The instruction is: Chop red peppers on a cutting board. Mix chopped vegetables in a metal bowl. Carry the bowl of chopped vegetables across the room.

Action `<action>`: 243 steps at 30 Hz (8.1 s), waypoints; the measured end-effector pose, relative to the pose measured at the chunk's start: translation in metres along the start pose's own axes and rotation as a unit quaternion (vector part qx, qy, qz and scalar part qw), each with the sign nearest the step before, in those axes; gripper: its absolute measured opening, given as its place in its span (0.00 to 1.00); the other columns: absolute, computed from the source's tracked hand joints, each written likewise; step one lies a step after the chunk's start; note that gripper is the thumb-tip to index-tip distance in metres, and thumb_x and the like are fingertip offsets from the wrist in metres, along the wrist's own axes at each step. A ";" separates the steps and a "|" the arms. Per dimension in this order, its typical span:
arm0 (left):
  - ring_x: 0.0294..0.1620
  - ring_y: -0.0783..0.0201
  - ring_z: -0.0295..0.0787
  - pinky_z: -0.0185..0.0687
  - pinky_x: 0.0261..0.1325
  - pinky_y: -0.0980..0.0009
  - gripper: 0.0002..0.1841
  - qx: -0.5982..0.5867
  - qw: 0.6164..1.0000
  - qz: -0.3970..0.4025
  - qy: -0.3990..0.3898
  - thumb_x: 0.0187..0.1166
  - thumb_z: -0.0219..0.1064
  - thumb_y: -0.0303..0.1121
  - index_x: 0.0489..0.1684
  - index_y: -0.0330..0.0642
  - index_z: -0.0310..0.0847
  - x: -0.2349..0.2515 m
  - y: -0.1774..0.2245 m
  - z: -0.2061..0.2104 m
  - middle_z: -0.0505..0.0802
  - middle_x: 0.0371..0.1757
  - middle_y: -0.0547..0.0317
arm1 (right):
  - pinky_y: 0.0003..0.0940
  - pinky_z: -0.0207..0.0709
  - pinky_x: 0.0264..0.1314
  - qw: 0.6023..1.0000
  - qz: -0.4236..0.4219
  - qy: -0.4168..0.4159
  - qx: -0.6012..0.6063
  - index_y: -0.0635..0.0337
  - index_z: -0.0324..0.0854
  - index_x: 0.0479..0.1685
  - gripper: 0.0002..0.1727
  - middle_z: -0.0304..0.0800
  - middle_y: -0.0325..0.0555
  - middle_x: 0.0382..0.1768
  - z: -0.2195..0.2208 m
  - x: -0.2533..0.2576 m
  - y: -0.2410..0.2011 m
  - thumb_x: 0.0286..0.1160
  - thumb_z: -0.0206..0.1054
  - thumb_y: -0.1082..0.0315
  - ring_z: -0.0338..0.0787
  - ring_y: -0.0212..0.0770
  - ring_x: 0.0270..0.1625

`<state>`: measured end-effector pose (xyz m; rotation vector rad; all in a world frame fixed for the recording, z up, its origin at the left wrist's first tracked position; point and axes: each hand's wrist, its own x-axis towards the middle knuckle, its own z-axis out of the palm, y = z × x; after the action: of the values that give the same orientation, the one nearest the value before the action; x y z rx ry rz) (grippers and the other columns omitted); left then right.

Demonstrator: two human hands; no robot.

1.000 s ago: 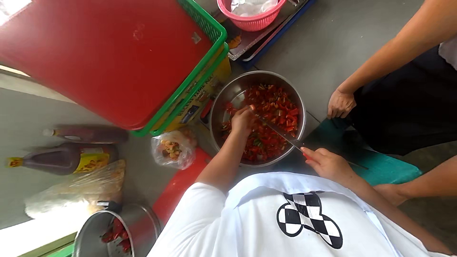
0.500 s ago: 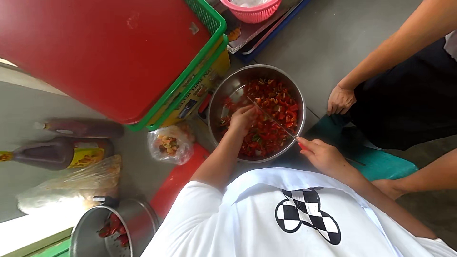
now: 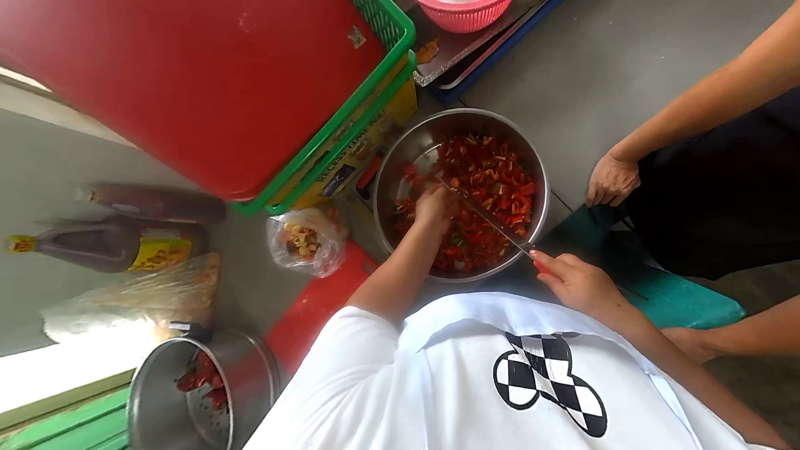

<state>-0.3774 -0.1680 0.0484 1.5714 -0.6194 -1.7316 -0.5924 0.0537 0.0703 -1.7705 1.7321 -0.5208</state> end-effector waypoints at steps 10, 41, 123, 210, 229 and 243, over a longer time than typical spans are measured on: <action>0.73 0.49 0.85 0.76 0.78 0.48 0.19 0.542 0.821 0.148 -0.100 0.86 0.64 0.30 0.73 0.37 0.81 0.020 0.040 -0.051 0.88 0.71 0.42 | 0.54 0.85 0.56 0.995 0.034 0.030 0.089 0.56 0.79 0.79 0.25 0.91 0.63 0.55 -0.010 0.004 0.002 0.87 0.61 0.59 0.93 0.57 0.52; 0.28 0.65 0.85 0.85 0.36 0.67 0.12 0.252 0.955 0.143 -0.057 0.84 0.64 0.31 0.54 0.29 0.78 -0.008 0.002 0.016 0.88 0.35 0.51 | 0.53 0.85 0.55 0.998 0.048 0.002 0.051 0.53 0.79 0.80 0.23 0.92 0.62 0.50 -0.008 0.008 -0.008 0.88 0.62 0.62 0.92 0.58 0.51; 0.87 0.43 0.68 0.64 0.86 0.43 0.23 0.649 0.689 0.257 -0.196 0.83 0.68 0.39 0.77 0.45 0.81 -0.002 0.061 -0.003 0.74 0.86 0.41 | 0.37 0.88 0.45 0.980 0.071 0.111 0.148 0.56 0.78 0.80 0.26 0.91 0.58 0.54 -0.016 -0.023 0.019 0.86 0.62 0.56 0.92 0.42 0.42; 0.42 0.64 0.89 0.88 0.48 0.69 0.17 0.089 0.988 0.120 0.040 0.85 0.64 0.27 0.69 0.30 0.72 0.008 0.005 -0.015 0.88 0.53 0.47 | 0.53 0.85 0.53 0.998 -0.011 0.008 0.068 0.57 0.83 0.75 0.23 0.94 0.62 0.51 -0.002 -0.005 0.006 0.85 0.61 0.59 0.93 0.60 0.49; 0.42 0.65 0.90 0.88 0.51 0.67 0.11 0.190 0.971 0.020 -0.147 0.86 0.61 0.27 0.60 0.32 0.78 -0.041 -0.006 -0.007 0.90 0.47 0.53 | 0.56 0.85 0.57 0.998 0.020 0.008 0.052 0.55 0.80 0.79 0.24 0.93 0.63 0.52 -0.005 0.004 -0.002 0.87 0.61 0.61 0.93 0.61 0.52; 0.68 0.47 0.87 0.78 0.75 0.47 0.16 0.556 0.806 0.176 -0.099 0.85 0.65 0.30 0.67 0.36 0.83 0.039 0.026 -0.017 0.90 0.66 0.41 | 0.41 0.87 0.50 0.993 0.045 0.048 0.102 0.59 0.79 0.78 0.25 0.92 0.62 0.54 -0.012 -0.007 0.006 0.87 0.60 0.58 0.93 0.49 0.47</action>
<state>-0.3561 -0.2125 0.0403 1.7695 -2.1664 -1.2393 -0.6050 0.0595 0.0758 -1.5398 1.7458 -0.7282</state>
